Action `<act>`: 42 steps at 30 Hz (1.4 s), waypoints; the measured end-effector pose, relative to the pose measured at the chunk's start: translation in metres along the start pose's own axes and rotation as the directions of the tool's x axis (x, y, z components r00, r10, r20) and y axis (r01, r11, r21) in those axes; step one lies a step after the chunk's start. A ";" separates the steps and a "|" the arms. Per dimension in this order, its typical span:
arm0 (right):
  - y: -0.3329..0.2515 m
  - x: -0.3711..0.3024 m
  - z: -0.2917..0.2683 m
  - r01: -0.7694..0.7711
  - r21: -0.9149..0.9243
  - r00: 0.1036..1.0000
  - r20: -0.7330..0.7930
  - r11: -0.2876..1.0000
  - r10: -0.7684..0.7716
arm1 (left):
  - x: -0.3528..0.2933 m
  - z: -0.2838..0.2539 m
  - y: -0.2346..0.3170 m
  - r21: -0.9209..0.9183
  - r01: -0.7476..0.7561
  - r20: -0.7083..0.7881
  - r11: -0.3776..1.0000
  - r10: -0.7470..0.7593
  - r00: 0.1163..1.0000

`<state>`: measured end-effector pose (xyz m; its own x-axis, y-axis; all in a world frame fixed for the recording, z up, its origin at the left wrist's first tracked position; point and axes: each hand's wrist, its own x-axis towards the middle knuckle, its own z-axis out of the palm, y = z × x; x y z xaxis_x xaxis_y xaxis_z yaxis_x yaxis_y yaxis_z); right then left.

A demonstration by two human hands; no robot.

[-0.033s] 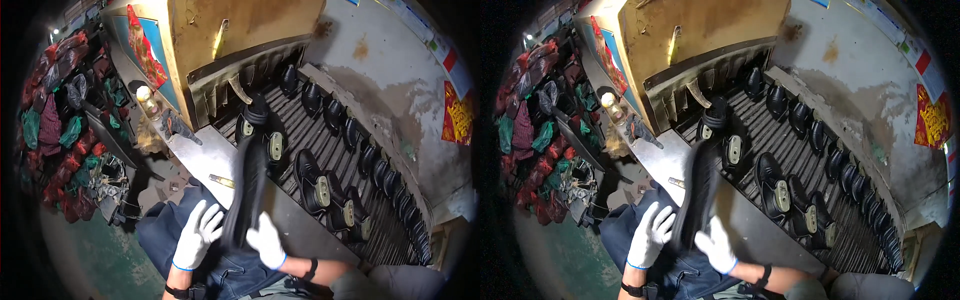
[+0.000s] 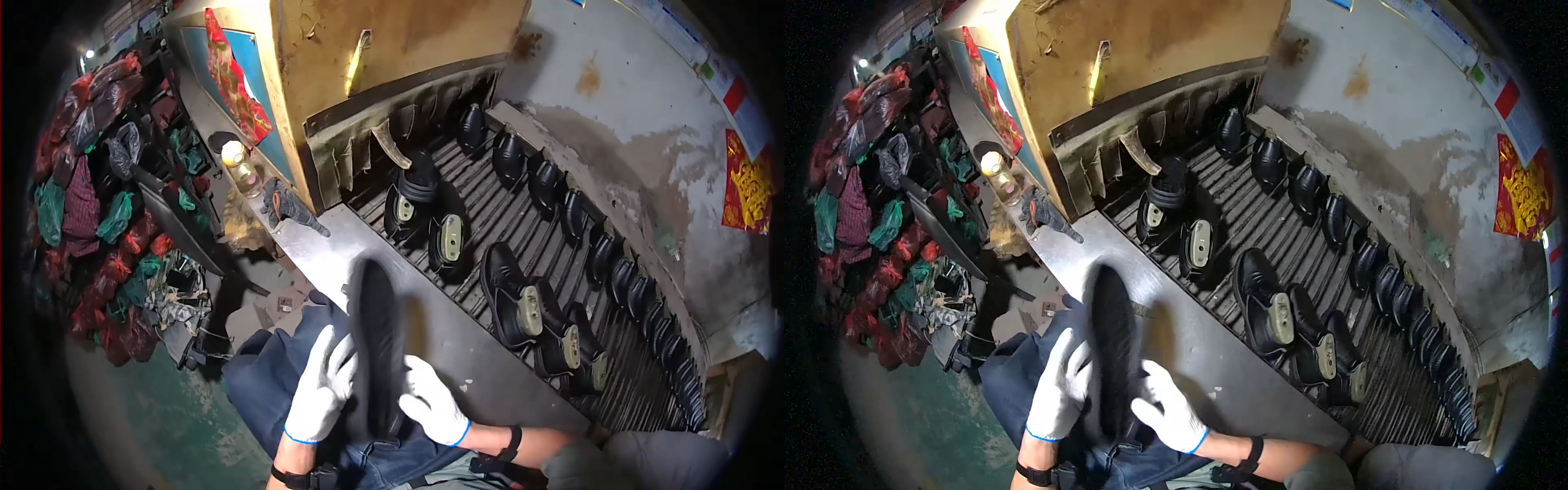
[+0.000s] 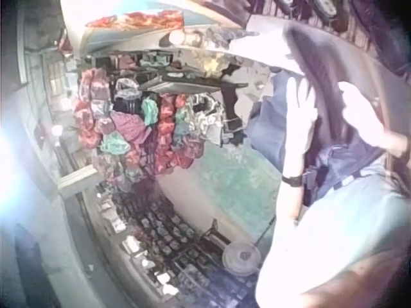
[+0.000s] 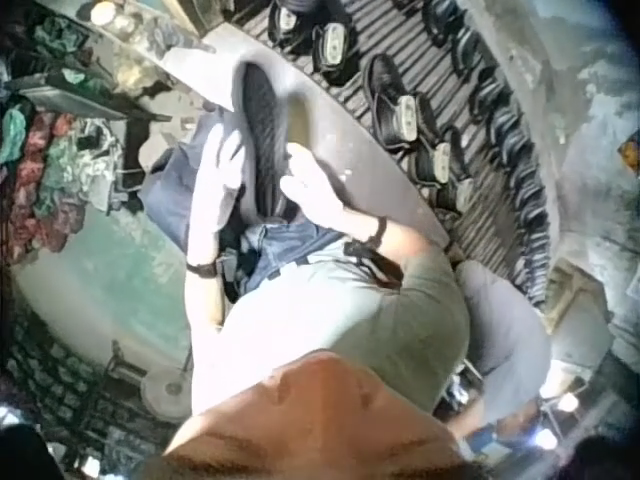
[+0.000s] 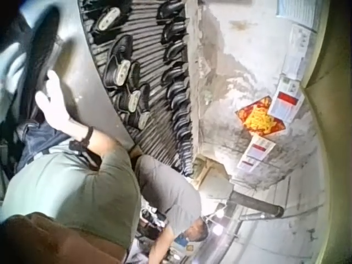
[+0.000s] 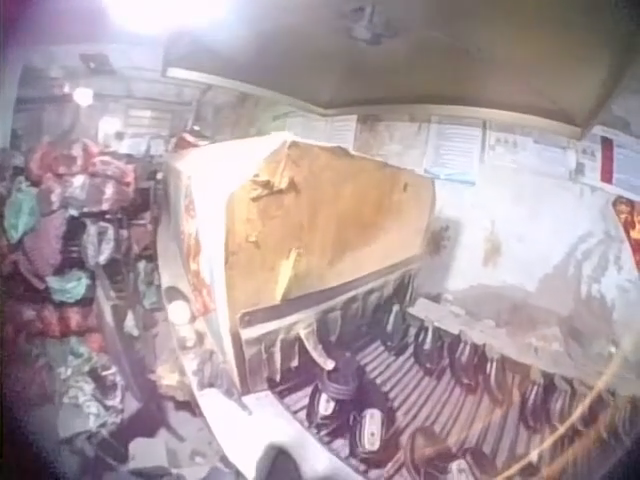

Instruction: Clean and inspect shoes before placing them on a conveyor.

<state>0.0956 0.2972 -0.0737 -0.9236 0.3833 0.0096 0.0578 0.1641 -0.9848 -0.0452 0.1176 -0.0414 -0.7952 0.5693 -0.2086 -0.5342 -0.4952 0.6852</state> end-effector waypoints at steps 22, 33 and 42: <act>0.054 0.108 -0.129 -0.139 0.990 0.922 0.141 -0.031 0.361 | -0.060 -0.081 0.076 0.057 -0.030 0.013 0.998 0.029 0.999; -0.039 0.035 0.005 -0.131 0.591 0.984 0.174 0.796 0.033 | -0.044 -0.074 0.060 -0.026 -0.155 0.151 0.988 0.157 0.976; -0.069 -0.016 0.044 0.277 0.140 0.890 0.334 0.951 -0.309 | -0.039 -0.053 0.118 0.309 -0.463 0.231 0.831 0.406 0.884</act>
<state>0.0898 0.2394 -0.0135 -0.9669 -0.0131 0.2547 -0.2541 0.1353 -0.9577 -0.0930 0.0019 0.0105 -0.8538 0.4538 0.2553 0.0129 -0.4717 0.8817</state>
